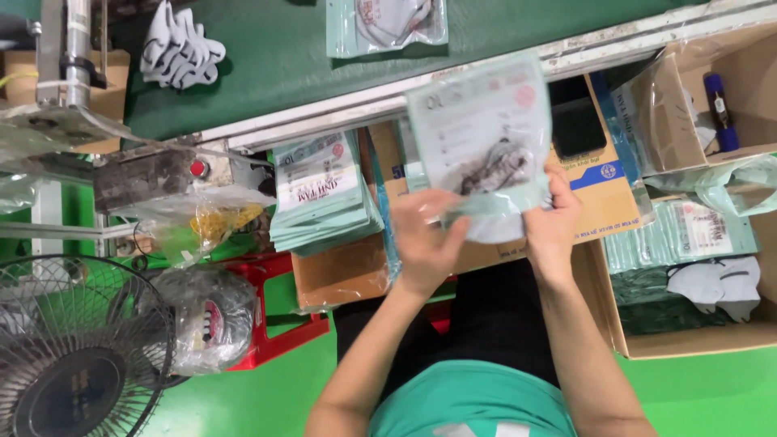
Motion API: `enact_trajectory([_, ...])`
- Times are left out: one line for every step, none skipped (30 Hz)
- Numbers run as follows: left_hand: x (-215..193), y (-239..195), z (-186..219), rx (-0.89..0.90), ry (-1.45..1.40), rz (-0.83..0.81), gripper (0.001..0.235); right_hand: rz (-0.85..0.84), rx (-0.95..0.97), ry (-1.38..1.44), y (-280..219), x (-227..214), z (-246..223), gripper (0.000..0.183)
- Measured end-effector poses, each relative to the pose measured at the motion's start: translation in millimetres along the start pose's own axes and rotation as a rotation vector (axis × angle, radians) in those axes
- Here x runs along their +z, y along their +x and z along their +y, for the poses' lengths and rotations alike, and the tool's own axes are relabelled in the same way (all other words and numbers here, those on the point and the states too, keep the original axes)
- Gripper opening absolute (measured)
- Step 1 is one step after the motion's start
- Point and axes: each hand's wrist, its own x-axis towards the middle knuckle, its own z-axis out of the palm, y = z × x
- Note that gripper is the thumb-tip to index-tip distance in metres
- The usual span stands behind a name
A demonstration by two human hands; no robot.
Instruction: The recorder is packaging individual face masks into plastic sleeves and organizing them into stacks at a factory workstation.
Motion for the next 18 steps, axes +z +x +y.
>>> enact_trajectory([-5.5, 5.2, 4.2, -0.279, -0.192, 0.144, 0.041, -0.025, 0.082, 0.043, 1.5, -1.7, 0.4, 0.021])
enact_trajectory([-10.6, 9.8, 8.2, -0.557, -0.383, 0.288, 0.061, -0.051, 0.162, 0.087, 2.9, -3.4, 1.5, 0.020])
enact_trajectory([3.7, -10.8, -6.3, -0.569, -0.382, 0.280, 0.061, -0.048, 0.176, 0.084, -1.0, 1.6, 3.7, 0.020])
enact_trajectory([17.2, -32.7, -20.6, -0.870, -0.513, 0.151, 0.061, -0.071, 0.179, 0.002, -5.6, 7.3, 6.3, 0.025])
enact_trajectory([31.4, -53.3, -35.6, -1.160, -0.642, 0.023, 0.061, -0.106, 0.173, -0.078, -6.1, 13.8, 9.0, 0.029])
enact_trajectory([27.4, -53.3, -21.9, -1.167, -0.640, 0.030, 0.061, -0.115, 0.177, -0.079, -16.1, 20.1, 11.1, 0.029])
enact_trajectory([27.7, -44.7, -14.1, -1.083, -0.613, 0.105, 0.061, -0.071, 0.215, 0.077, -15.4, 27.5, 13.9, 0.031])
enact_trajectory([28.2, -35.9, -6.5, -0.998, -0.585, 0.179, 0.061, -0.029, 0.253, 0.233, -14.2, 34.8, 16.8, 0.034])
enact_trajectory([25.2, -35.7, -8.4, -1.008, -0.580, 0.181, 0.061, -0.033, 0.262, 0.233, -21.5, 31.5, 17.5, 0.034])
enact_trajectory([22.9, -35.8, -10.5, -1.053, -0.624, 0.280, 0.058, -0.085, 0.457, 0.427, -28.8, 27.6, 18.8, 0.030])
enact_trajectory([22.0, -34.2, -13.8, -1.090, -0.672, 0.373, 0.055, -0.126, 0.645, 0.622, -34.7, 23.3, 20.2, 0.027])
enact_trajectory([19.7, -39.5, -16.2, -1.093, -0.671, 0.366, 0.055, -0.119, 0.648, 0.624, -40.0, 21.0, 20.5, 0.027])
enact_trajectory([19.1, -41.7, -20.7, -1.085, -0.692, 0.357, 0.053, -0.192, 0.730, 0.618, -39.8, 19.3, 21.5, 0.026])
enact_trajectory([18.4, -44.0, -25.2, -1.077, -0.714, 0.347, 0.051, -0.265, 0.811, 0.611, -39.5, 17.6, 22.5, 0.026])
enact_trajectory([27.5, -54.9, -24.6, -1.082, -0.713, 0.347, 0.051, -0.264, 0.815, 0.610, -42.0, 15.2, 30.9, 0.026])
enact_trajectory([36.9, -65.9, -23.7, -1.142, -0.754, 0.225, 0.049, -0.229, 0.762, 0.628, -44.4, 12.4, 39.4, 0.024])
enact_trajectory([44.7, -77.0, -23.4, -1.199, -0.790, 0.100, 0.046, -0.196, 0.709, 0.650, -47.5, 11.3, 47.9, 0.021])
enact_trajectory([47.3, -83.8, -15.3, -1.202, -0.785, 0.098, 0.046, -0.195, 0.713, 0.653, -49.3, 14.5, 42.0, 0.021])
